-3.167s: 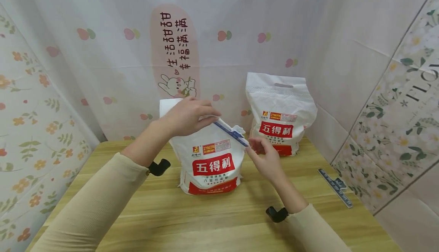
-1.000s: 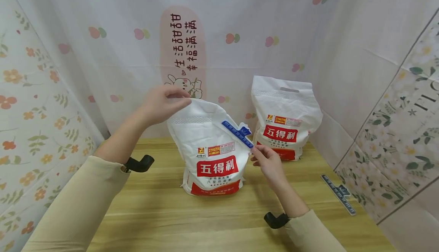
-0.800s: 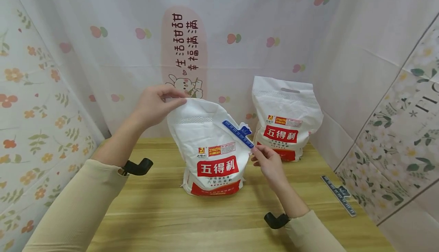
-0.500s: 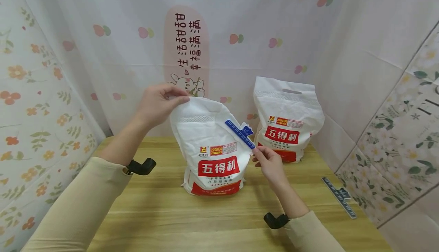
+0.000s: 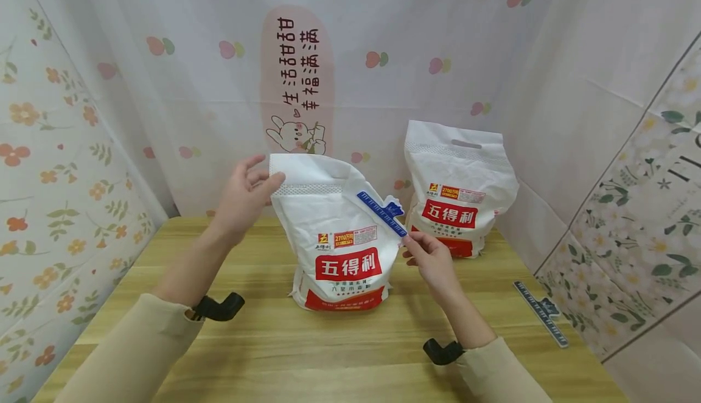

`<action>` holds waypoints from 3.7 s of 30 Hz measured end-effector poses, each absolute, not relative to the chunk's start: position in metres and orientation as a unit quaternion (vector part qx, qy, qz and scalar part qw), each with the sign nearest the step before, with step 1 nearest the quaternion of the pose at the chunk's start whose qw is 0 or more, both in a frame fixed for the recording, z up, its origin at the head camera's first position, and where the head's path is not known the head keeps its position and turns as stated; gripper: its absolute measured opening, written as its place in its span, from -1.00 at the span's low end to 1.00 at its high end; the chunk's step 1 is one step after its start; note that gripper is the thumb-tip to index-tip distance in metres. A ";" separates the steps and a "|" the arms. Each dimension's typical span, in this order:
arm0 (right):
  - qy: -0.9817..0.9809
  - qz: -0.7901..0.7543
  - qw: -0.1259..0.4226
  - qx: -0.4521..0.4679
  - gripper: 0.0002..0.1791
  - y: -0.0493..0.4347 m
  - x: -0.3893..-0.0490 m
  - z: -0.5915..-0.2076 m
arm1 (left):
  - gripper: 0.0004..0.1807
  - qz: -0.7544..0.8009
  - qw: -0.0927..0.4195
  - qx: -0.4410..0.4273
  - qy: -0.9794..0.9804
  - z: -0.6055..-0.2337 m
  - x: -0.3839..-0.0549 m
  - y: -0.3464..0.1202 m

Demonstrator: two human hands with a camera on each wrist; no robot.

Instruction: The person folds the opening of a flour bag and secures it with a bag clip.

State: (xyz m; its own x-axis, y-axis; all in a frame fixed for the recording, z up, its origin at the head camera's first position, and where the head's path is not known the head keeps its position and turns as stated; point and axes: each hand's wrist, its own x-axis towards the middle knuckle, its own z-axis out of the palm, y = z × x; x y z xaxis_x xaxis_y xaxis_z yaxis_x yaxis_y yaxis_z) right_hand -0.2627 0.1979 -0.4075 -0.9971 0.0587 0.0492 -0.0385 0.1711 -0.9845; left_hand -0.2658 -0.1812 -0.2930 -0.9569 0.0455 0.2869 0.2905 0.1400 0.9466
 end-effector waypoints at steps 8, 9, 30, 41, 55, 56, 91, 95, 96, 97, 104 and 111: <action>-0.770 0.635 0.058 -0.002 -0.60 0.197 -0.264 -0.407 | -0.69 -0.697 0.178 -0.100 -0.687 -0.351 -0.252 -0.166; -0.772 0.632 0.062 -0.005 -0.61 0.197 -0.264 -0.407 | -0.72 -0.701 0.196 -0.097 -0.679 -0.352 -0.252 -0.163; -0.769 0.638 0.046 -0.015 -0.59 0.198 -0.267 -0.408 | -0.90 -0.760 0.194 -0.054 -0.618 -0.376 -0.250 -0.153; -0.726 0.687 0.008 -0.030 -0.63 0.201 -0.265 -0.405 | -0.89 -0.767 0.203 -0.049 -0.606 -0.373 -0.259 -0.146; -0.753 0.656 0.020 0.035 -0.58 0.190 -0.274 -0.399 | -0.78 -0.727 0.191 -0.047 -0.658 -0.384 -0.253 -0.154; -0.748 0.663 0.014 0.031 -0.57 0.190 -0.275 -0.400 | -0.79 -0.726 0.193 -0.047 -0.658 -0.384 -0.254 -0.155; -0.797 0.584 -0.116 0.100 -0.26 0.179 -0.255 -0.446 | -0.32 -0.584 -0.079 -0.128 -0.798 -0.447 -0.250 -0.127; -0.797 0.584 -0.117 0.099 -0.27 0.178 -0.255 -0.447 | -0.33 -0.582 -0.078 -0.120 -0.800 -0.448 -0.250 -0.129; -0.796 0.585 -0.119 0.099 -0.27 0.177 -0.255 -0.446 | -0.34 -0.584 -0.077 -0.119 -0.799 -0.448 -0.250 -0.129; -0.796 0.585 -0.120 0.100 -0.27 0.177 -0.255 -0.446 | -0.35 -0.585 -0.076 -0.116 -0.799 -0.448 -0.250 -0.130; -0.803 0.578 -0.113 0.091 -0.23 0.173 -0.254 -0.444 | -0.34 -0.582 -0.072 -0.117 -0.801 -0.447 -0.250 -0.131; -0.808 0.571 -0.117 0.083 -0.16 0.168 -0.259 -0.444 | -0.32 -0.581 -0.068 -0.118 -0.803 -0.448 -0.250 -0.135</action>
